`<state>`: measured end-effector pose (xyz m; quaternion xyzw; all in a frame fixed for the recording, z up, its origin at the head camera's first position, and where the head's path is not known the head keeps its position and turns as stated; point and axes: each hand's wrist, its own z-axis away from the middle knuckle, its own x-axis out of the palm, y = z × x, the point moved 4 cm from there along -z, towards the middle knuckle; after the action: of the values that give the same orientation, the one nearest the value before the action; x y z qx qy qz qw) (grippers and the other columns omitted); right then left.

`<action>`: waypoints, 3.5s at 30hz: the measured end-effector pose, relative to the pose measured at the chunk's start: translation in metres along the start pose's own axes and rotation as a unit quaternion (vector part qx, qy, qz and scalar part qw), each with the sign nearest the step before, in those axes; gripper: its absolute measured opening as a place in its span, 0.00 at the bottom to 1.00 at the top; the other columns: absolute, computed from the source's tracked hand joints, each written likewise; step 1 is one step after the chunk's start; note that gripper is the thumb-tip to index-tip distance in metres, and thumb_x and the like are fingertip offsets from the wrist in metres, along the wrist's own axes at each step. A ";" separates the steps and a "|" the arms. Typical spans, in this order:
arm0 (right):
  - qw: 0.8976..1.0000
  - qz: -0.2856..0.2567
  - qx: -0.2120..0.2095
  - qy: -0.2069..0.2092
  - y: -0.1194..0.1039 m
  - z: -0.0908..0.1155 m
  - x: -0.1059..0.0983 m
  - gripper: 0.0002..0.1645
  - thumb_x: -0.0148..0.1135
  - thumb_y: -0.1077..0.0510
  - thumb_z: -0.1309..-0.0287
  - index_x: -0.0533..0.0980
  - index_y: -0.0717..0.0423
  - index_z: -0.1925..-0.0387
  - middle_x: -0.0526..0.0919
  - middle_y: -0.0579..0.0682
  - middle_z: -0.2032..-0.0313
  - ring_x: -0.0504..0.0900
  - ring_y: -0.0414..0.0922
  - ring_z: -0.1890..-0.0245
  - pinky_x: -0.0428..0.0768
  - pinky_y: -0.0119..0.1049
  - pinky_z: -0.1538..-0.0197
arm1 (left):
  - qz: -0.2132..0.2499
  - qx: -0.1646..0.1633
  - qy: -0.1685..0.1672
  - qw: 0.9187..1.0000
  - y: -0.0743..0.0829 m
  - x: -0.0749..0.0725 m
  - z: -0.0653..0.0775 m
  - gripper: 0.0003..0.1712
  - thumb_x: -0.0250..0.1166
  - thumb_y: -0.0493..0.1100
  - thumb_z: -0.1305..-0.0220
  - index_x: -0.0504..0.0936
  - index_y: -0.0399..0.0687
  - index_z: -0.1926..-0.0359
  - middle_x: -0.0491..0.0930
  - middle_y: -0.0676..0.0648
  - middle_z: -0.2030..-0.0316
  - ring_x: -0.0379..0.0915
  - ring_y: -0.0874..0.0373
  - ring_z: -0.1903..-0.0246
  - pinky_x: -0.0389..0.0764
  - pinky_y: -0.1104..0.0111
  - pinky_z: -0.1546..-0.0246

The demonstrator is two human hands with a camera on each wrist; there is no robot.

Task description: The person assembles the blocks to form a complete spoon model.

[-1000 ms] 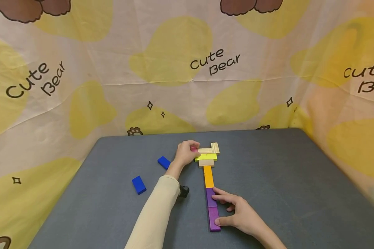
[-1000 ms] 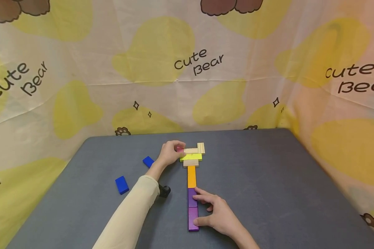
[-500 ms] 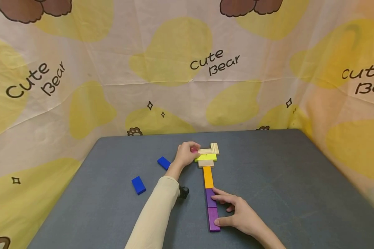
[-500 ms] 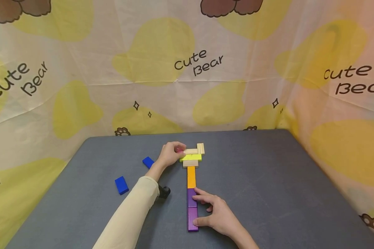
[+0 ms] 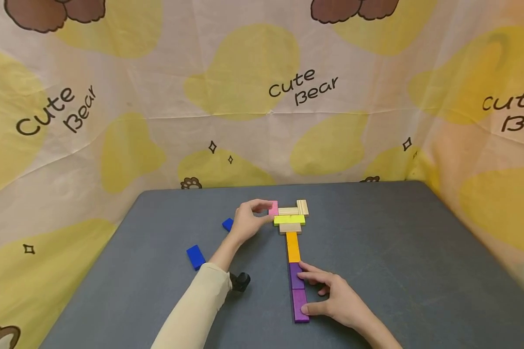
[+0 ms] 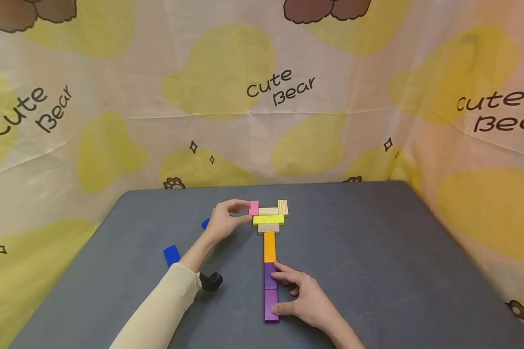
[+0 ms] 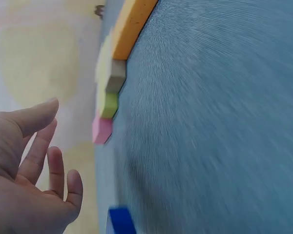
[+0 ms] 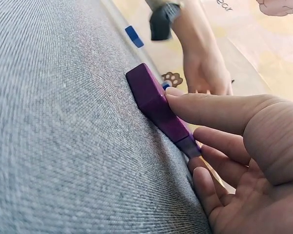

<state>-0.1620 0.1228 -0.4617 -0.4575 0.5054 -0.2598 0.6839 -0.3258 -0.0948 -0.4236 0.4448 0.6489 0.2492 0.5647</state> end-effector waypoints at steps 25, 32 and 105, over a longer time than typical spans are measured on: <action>1.000 0.006 -0.004 0.006 0.001 0.001 0.000 0.39 0.81 0.49 0.58 0.78 0.44 0.40 0.67 0.40 0.31 0.70 0.49 0.45 0.73 0.33 0.53 | 0.052 -0.117 0.072 0.989 -0.072 -0.145 0.137 0.33 0.74 0.49 0.42 0.76 0.46 0.37 0.75 0.44 0.40 0.65 0.48 0.39 0.69 0.63 0.44; 1.000 0.009 0.009 0.004 0.002 0.000 0.001 0.39 0.80 0.49 0.57 0.78 0.43 0.40 0.66 0.41 0.31 0.70 0.49 0.45 0.73 0.33 0.53 | 0.044 -0.129 0.038 0.990 -0.086 -0.148 0.139 0.36 0.74 0.47 0.41 0.72 0.44 0.34 0.72 0.42 0.37 0.62 0.46 0.37 0.62 0.51 0.41; 1.000 0.019 0.018 0.007 0.002 -0.002 0.001 0.39 0.81 0.49 0.58 0.78 0.42 0.40 0.67 0.40 0.31 0.69 0.47 0.45 0.73 0.35 0.52 | -0.051 -0.052 -0.025 0.997 -0.088 -0.139 0.140 0.28 0.72 0.32 0.44 0.78 0.41 0.41 0.80 0.45 0.46 0.68 0.45 0.40 0.64 0.47 0.40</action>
<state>-0.1635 0.1221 -0.4641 -0.4333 0.5141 -0.2587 0.6935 -0.2228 -0.2818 -0.4582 0.3877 0.6425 0.2424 0.6149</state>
